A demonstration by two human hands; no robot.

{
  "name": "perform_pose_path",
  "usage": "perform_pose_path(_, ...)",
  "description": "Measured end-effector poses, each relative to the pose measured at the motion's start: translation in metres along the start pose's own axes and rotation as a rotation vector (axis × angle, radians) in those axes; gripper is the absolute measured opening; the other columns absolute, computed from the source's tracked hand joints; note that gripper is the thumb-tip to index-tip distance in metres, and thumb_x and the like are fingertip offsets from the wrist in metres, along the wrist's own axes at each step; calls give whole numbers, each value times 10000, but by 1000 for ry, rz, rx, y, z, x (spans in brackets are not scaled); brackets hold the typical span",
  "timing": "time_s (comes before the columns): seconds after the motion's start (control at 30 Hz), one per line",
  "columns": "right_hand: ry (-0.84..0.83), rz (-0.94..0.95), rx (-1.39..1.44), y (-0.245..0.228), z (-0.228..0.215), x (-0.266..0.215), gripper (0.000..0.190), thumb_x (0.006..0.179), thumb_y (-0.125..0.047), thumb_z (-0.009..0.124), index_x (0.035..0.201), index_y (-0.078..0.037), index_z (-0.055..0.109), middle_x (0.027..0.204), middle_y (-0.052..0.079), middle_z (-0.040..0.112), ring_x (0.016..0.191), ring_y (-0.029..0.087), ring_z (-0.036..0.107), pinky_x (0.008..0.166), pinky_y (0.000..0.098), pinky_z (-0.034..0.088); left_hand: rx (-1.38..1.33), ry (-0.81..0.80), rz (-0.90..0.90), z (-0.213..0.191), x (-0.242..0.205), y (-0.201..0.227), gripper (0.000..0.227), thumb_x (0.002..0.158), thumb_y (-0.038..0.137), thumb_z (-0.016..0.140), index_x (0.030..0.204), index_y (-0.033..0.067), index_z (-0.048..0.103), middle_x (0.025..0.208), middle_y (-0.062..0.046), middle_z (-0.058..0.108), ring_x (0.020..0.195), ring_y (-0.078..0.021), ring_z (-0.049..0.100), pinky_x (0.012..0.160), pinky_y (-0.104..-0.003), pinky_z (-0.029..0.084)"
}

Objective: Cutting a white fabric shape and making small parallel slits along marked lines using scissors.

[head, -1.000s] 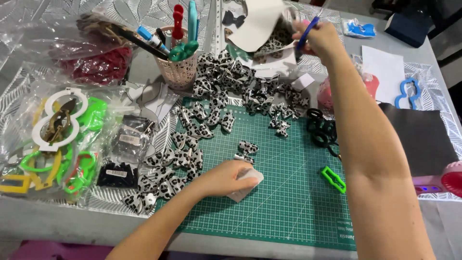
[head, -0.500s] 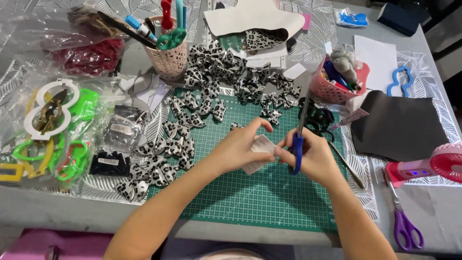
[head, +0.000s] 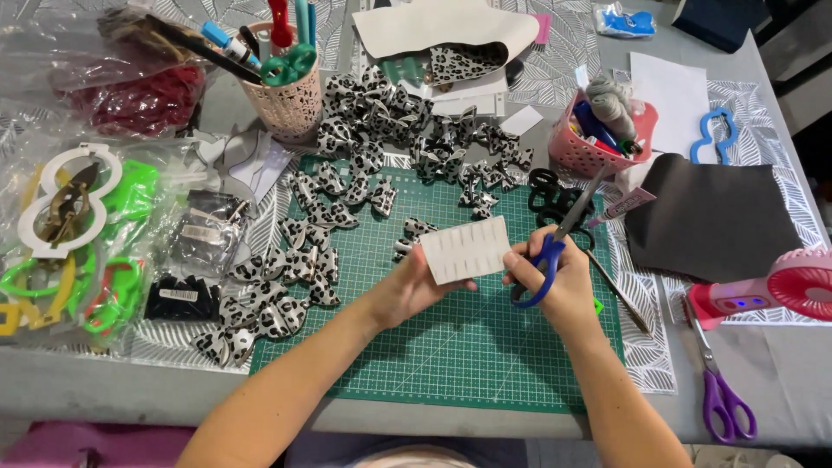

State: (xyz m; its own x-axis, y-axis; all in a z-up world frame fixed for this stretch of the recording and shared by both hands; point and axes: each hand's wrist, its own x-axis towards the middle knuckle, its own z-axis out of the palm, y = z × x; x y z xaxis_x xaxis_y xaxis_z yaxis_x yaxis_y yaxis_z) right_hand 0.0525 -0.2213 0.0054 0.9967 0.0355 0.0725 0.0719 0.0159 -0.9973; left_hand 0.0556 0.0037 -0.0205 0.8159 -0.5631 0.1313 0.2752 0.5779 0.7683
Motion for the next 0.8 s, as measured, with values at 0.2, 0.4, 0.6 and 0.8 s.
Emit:
perform_pose_path(0.2,-10,-41,-20,1,6,-1,315,846,-42,819,883,-39,507,821,210,728,612,220,725,584,322,631,669,67,22,39,-5,19,728,857,494,774,1306,-41,567,1144,-188,660,986,-248,665,925,-421,582)
perform_pose_path(0.4,-46,-93,-86,-11,16,-5,311,825,-25,841,860,-37,532,802,208,741,593,220,740,569,314,631,689,479,-112,60,-1,35,468,854,435,780,998,-8,727,866,-143,791,806,-201,786,718,-344,633)
perform_pose_path(0.6,-244,-214,-237,-8,-1,-23,429,810,-401,823,938,-29,652,778,165,769,549,206,780,535,276,612,708,555,-13,56,-7,49,461,851,410,801,1015,-11,707,848,-170,771,771,-165,715,688,-367,589)
perform_pose_path(0.8,-503,-62,-465,-20,18,-62,723,900,-827,382,920,-140,606,816,7,669,700,134,710,667,302,551,617,536,-54,51,-14,46,446,861,351,710,1248,130,706,1238,-43,773,1175,-207,741,936,-329,627)
